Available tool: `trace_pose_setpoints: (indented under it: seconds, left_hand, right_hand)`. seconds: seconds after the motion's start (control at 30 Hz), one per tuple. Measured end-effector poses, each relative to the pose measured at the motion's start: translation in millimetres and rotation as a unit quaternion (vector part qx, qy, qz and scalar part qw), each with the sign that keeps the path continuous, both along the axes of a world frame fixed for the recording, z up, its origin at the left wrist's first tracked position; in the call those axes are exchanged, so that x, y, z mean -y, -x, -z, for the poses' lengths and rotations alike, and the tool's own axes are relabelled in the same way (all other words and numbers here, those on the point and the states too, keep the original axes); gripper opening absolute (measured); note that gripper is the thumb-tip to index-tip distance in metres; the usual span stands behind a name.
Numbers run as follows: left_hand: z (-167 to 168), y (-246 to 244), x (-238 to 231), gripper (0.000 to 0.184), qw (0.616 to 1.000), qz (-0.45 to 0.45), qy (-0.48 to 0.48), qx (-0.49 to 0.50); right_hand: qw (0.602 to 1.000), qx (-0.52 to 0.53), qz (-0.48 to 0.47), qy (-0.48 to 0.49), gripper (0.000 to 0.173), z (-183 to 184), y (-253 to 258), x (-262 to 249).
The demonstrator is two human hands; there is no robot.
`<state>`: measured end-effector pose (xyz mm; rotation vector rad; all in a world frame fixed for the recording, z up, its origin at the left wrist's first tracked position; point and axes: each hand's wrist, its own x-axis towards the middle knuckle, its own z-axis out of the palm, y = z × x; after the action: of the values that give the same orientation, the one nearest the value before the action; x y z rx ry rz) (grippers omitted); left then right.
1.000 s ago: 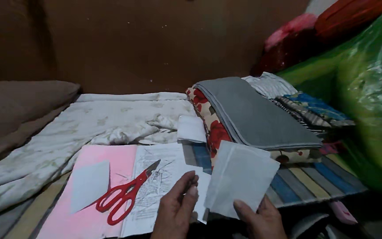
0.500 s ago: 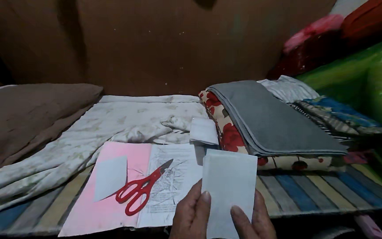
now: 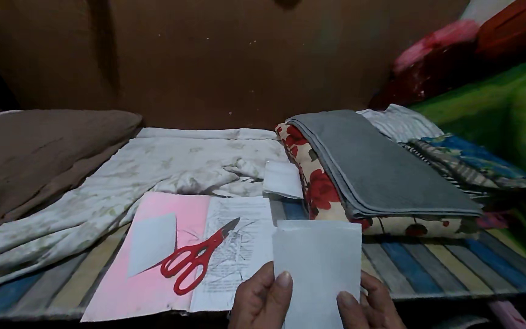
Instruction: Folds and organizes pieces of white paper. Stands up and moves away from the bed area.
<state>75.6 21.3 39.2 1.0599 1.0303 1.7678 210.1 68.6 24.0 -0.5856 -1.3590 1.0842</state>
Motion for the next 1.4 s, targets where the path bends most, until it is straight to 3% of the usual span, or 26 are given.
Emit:
trace_pose_setpoints:
  seconds: [0.2,0.37,0.47,0.6,0.73,0.97,1.17,1.3,1.4]
  left_hand:
    - [-1,-1,2,0.025,0.999,-0.005,0.025,0.032]
    - [15,6,-15,0.021,0.969,-0.048,0.138,0.2]
    - [19,12,-20,0.02,0.953,-0.117,0.084,0.267]
    - [23,8,-19,0.018,0.973,-0.165,-0.028,0.16]
    - [28,1,-13,0.015,0.978,-0.18,-0.003,0.104]
    - [23,1,-8,0.019,0.979,-0.157,-0.045,0.123]
    - [13,-2,-2,0.022,0.978,-0.147,-0.068,0.131]
    - [11,12,-5,0.044,0.982,-0.142,-0.092,0.087]
    - [9,15,-4,0.037,0.982,-0.145,-0.079,0.091]
  right_hand:
    - [1.0,0.017,0.008,0.005,0.035,-1,8,4]
    - [0.991,0.03,0.013,0.132,0.043,12,16,-8]
    - [0.971,-0.048,-0.084,0.219,0.041,20,11,-13]
    - [0.889,-0.205,-0.21,0.352,0.063,29,16,-9]
    - [0.854,-0.257,-0.249,0.378,0.062,26,25,-3]
    - [0.865,-0.279,-0.185,0.374,0.023,28,37,12]
    - [0.875,-0.307,-0.158,0.34,0.025,25,35,22]
    - [0.894,-0.296,-0.132,0.308,0.025,20,33,22]
    - [0.905,-0.289,-0.111,0.293,0.026,18,31,22]
